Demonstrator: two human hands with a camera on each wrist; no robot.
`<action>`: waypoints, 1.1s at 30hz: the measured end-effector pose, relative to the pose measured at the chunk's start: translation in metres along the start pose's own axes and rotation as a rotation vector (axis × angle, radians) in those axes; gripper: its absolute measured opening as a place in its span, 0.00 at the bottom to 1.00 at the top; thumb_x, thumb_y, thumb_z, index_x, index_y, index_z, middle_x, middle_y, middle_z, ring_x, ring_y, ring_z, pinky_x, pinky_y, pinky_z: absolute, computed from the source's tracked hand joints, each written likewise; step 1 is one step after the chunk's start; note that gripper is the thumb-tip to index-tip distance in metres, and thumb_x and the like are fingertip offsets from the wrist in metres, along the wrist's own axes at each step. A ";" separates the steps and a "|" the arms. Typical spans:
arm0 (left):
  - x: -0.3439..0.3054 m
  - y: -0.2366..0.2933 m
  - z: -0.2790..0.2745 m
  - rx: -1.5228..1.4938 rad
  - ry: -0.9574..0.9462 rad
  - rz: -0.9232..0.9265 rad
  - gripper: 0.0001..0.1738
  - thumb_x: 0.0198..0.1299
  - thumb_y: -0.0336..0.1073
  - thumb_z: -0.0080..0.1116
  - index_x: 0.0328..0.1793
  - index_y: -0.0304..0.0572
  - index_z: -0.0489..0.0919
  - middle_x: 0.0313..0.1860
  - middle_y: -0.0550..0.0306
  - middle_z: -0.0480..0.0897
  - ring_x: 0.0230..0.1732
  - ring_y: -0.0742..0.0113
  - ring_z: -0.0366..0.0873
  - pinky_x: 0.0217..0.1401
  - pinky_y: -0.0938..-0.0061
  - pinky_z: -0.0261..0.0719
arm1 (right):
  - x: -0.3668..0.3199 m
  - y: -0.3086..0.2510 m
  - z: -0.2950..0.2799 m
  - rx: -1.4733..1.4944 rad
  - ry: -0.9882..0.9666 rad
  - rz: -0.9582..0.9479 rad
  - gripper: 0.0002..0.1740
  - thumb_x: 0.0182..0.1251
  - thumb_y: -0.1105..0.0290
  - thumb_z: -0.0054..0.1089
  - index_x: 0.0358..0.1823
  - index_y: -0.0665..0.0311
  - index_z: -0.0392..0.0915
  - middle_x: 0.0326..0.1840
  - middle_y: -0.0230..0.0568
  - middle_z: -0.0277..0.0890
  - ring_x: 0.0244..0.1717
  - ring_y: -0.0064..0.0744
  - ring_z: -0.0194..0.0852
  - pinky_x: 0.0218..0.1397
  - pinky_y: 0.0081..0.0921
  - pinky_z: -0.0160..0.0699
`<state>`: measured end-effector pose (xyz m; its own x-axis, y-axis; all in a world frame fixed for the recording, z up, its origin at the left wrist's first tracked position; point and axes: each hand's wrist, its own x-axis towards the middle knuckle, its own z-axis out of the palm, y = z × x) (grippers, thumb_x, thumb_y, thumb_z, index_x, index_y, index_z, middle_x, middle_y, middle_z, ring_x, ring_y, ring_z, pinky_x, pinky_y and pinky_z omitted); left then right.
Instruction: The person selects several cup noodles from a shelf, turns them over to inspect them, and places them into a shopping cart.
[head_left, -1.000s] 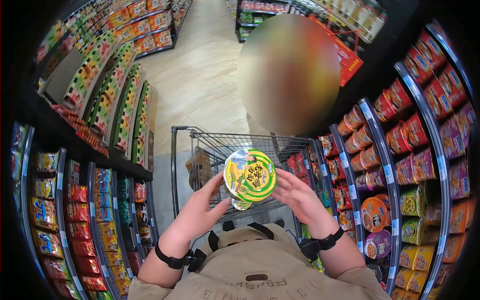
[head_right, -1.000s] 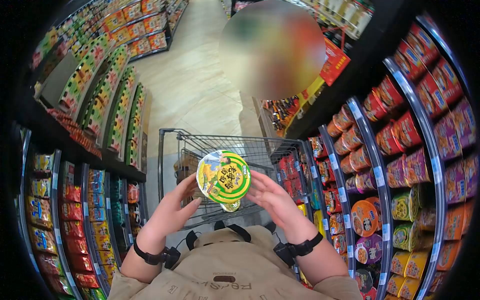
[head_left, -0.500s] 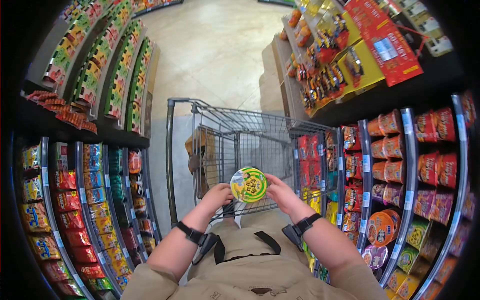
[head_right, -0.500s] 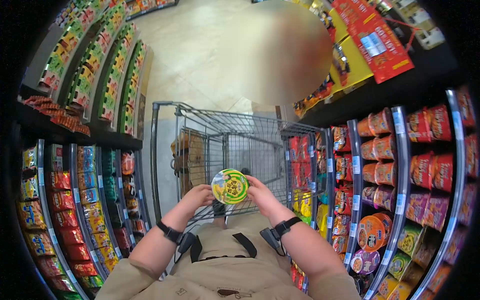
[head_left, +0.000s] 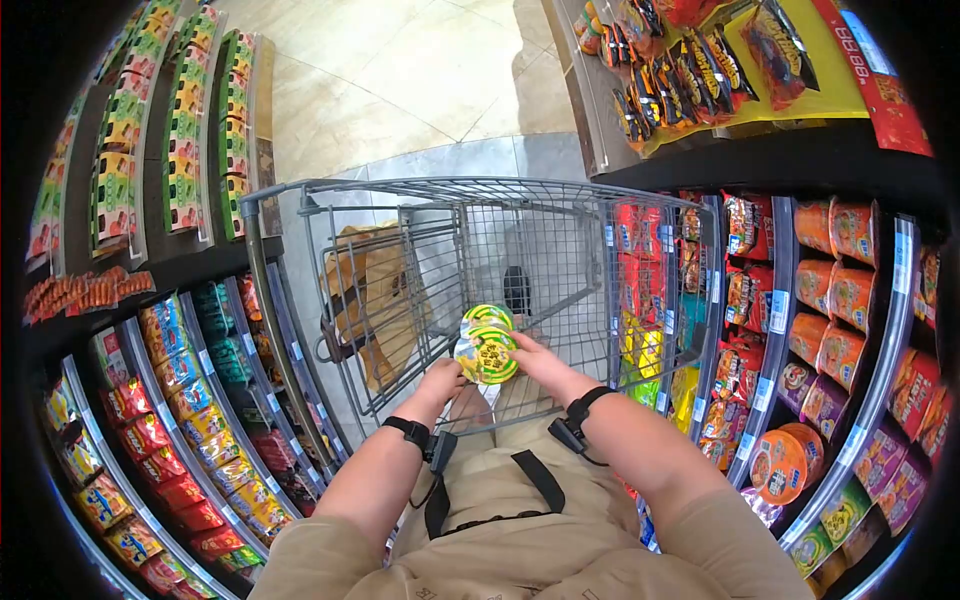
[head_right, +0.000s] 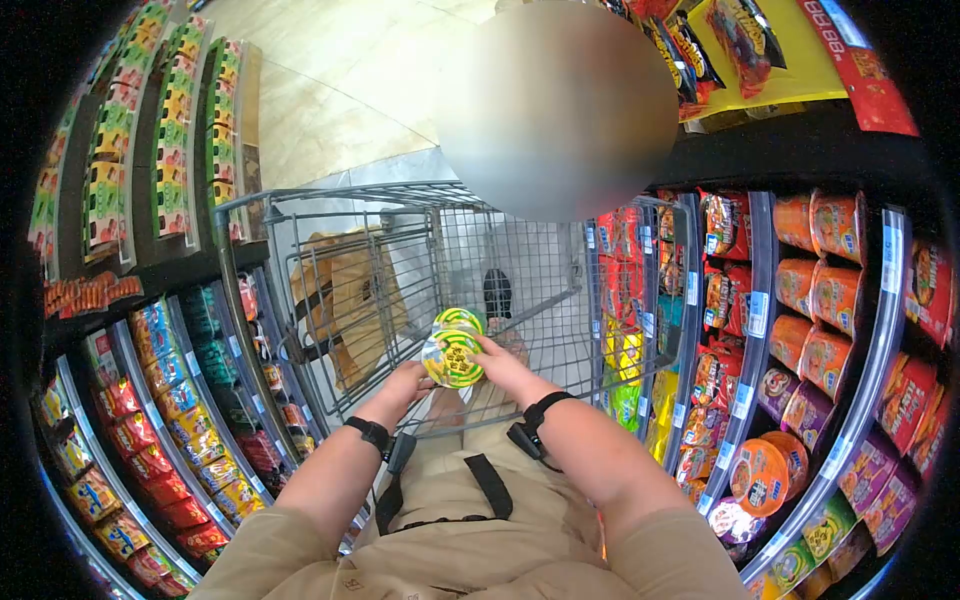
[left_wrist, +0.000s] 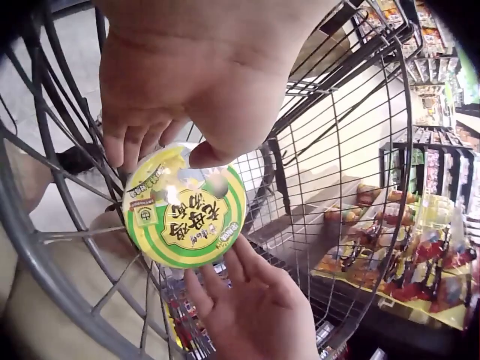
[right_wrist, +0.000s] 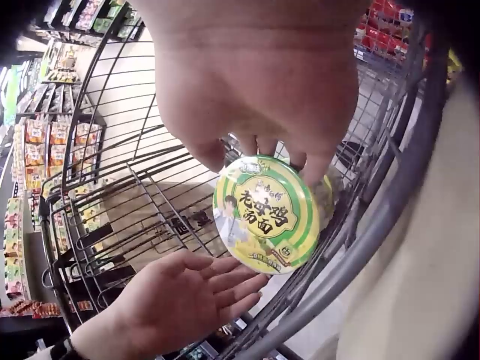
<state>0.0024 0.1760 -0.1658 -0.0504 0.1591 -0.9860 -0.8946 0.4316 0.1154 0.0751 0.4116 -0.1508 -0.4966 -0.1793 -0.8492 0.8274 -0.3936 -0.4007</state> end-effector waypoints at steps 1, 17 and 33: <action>0.004 -0.001 0.001 -0.001 0.001 -0.005 0.31 0.73 0.47 0.58 0.76 0.38 0.69 0.65 0.54 0.80 0.64 0.63 0.80 0.62 0.67 0.78 | 0.008 0.009 -0.005 0.002 -0.001 0.004 0.38 0.79 0.65 0.57 0.86 0.66 0.57 0.80 0.54 0.68 0.79 0.41 0.65 0.80 0.31 0.63; 0.018 -0.014 -0.010 0.027 0.112 0.040 0.37 0.75 0.45 0.58 0.86 0.43 0.63 0.63 0.53 0.82 0.58 0.65 0.79 0.58 0.68 0.80 | 0.047 0.031 -0.016 -0.092 -0.139 0.022 0.37 0.84 0.55 0.51 0.88 0.57 0.56 0.85 0.44 0.62 0.84 0.32 0.56 0.82 0.35 0.58; -0.104 0.033 -0.047 0.525 0.160 0.640 0.25 0.72 0.38 0.54 0.71 0.32 0.77 0.59 0.42 0.88 0.62 0.55 0.85 0.68 0.66 0.79 | -0.100 -0.023 -0.087 0.052 0.265 -0.166 0.30 0.81 0.60 0.51 0.80 0.60 0.66 0.75 0.44 0.76 0.74 0.39 0.74 0.76 0.38 0.70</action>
<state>-0.0426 0.1319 -0.0650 -0.5751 0.4027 -0.7121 -0.3513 0.6645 0.6595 0.1290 0.5170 -0.0869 -0.5321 0.1299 -0.8367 0.7229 -0.4447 -0.5288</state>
